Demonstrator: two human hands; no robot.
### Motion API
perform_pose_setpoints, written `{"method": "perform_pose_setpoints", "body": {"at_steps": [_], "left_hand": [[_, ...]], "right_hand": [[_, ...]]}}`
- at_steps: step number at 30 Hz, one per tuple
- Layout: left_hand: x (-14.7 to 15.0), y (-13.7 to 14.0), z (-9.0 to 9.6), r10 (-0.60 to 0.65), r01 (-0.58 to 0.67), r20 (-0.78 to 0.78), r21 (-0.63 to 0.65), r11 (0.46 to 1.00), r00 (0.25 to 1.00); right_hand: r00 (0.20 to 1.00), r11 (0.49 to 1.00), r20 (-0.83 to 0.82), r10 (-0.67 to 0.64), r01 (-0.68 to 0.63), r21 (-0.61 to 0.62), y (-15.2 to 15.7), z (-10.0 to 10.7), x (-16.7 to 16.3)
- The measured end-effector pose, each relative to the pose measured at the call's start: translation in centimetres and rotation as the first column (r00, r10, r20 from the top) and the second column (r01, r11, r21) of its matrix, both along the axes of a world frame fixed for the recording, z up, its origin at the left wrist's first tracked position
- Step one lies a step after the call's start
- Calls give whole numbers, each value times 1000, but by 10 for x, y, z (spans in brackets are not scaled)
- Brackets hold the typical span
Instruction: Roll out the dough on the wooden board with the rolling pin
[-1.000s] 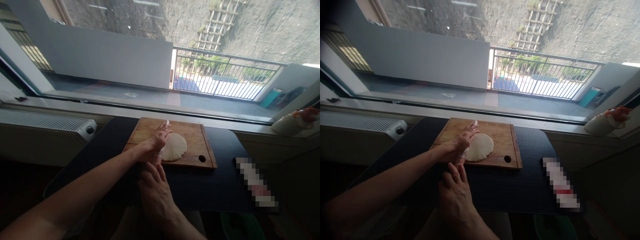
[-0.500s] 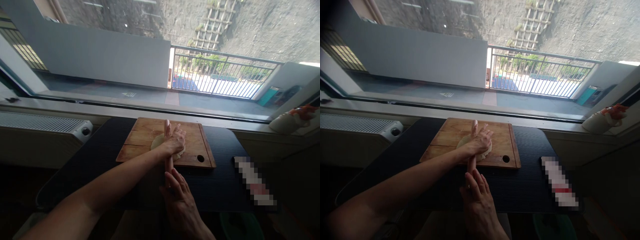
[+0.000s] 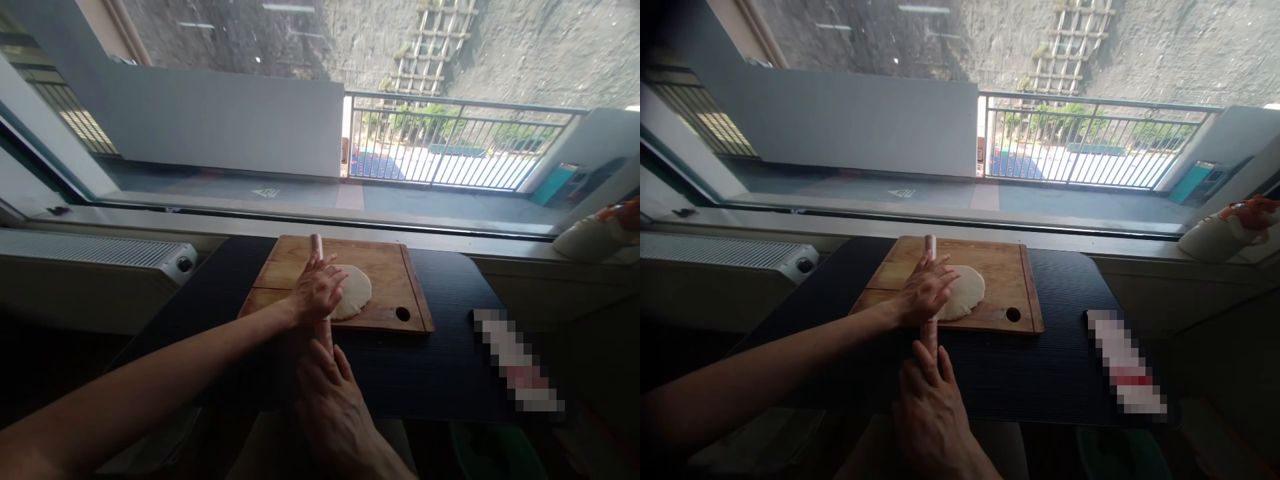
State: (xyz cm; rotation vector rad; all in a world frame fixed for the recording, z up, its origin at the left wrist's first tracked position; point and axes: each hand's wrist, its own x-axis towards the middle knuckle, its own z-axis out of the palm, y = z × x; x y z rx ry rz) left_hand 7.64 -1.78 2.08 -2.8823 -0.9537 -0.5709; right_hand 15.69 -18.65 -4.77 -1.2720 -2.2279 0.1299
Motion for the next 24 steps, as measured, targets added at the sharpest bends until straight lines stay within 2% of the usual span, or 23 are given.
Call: {"method": "perform_pose_setpoints", "body": {"at_steps": [5,8,11,15,18,21,24], "left_hand": [[45,-4,-4,25,-25,-15,6,1000,1000],[52,0,-7,18,-18,-9,-4,1000,1000],[33,5,-7,17,-17,-15,-28,999,1000],[-17,11,-7,4,-9,-50,-105,994,999],[-46,11,-9,-9,-2,-95,-108,994,995],[-49,9,-8,12,-19,-108,-70,997,994],[-20,7,-5,-18,12,-105,-56,998,994]], "right_hand": [[995,996,79,-66,70,-55,-16,13,29],[992,994,78,-95,99,-51,-17,15,26],[996,995,50,-81,84,-62,-13,16,9],[1000,999,-18,-20,19,-39,-6,18,-14],[998,999,-43,43,-44,-17,-3,19,-18],[999,999,-31,41,-42,-22,-6,17,-8],[1000,1000,13,-11,11,20,-12,12,12]]}}
